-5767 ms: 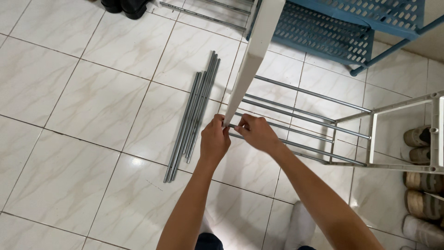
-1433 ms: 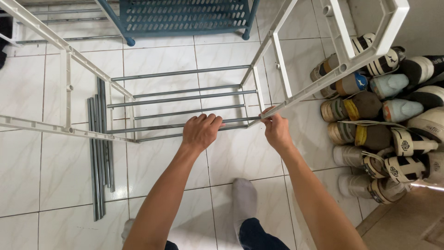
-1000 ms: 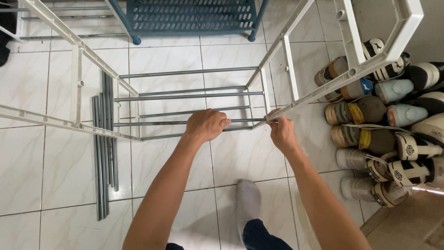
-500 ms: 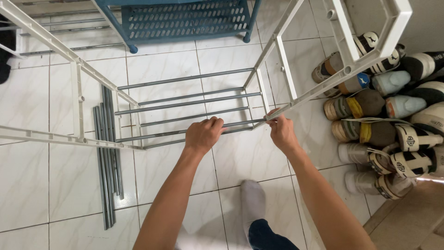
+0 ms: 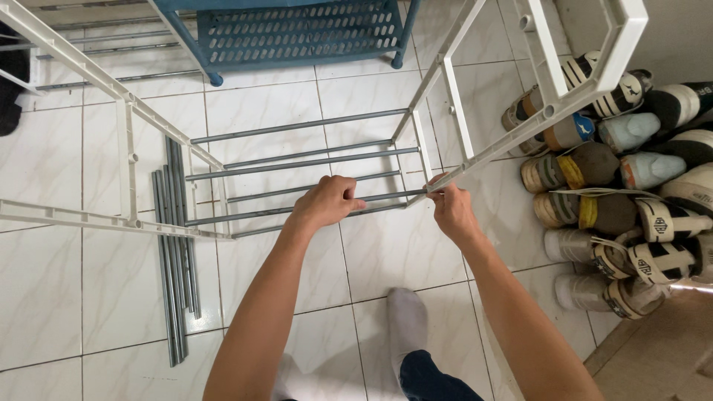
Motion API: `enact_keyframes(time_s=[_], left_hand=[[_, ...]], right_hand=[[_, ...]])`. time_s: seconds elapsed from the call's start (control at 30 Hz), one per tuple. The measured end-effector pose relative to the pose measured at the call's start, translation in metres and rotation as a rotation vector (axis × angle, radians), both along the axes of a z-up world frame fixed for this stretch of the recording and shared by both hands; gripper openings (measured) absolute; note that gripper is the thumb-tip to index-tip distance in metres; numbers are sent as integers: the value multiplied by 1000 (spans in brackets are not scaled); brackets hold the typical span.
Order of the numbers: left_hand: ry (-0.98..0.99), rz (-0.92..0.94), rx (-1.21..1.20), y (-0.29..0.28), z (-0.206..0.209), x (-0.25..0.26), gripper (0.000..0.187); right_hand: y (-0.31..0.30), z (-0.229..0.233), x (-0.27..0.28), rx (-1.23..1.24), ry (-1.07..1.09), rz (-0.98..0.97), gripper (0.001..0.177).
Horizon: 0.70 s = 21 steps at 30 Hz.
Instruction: The person assembles a white plastic shoe rack by inserting metal rods into the side frames. They repeatedly pick up rods from the floor and slide them into the rack slots, working from the bottom upward.
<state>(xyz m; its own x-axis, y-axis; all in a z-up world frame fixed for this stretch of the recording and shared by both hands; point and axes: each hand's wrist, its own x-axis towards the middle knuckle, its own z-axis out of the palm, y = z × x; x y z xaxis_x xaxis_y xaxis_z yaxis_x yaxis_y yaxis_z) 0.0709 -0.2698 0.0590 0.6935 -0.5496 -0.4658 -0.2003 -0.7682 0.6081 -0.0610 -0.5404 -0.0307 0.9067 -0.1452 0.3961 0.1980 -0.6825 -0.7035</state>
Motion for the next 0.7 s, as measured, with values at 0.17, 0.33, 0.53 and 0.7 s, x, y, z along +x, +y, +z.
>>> enact_keyframes(time_s=[0.17,0.33,0.53,0.7], left_hand=[[-518,-16,-129,1,-26,-18,41],[-976,-41,-266,5,-64,-41,39],[-876,-129,-173,7,-67,-25,41],[-672,-79,-78,16,-53,-14,31]], right_hand=[[2,7,-1,33,61,-43,26],[4,8,-4,34,73,-59,22],[3,7,-1,25,72,-33,21],[1,2,-3,46,74,-37,22]])
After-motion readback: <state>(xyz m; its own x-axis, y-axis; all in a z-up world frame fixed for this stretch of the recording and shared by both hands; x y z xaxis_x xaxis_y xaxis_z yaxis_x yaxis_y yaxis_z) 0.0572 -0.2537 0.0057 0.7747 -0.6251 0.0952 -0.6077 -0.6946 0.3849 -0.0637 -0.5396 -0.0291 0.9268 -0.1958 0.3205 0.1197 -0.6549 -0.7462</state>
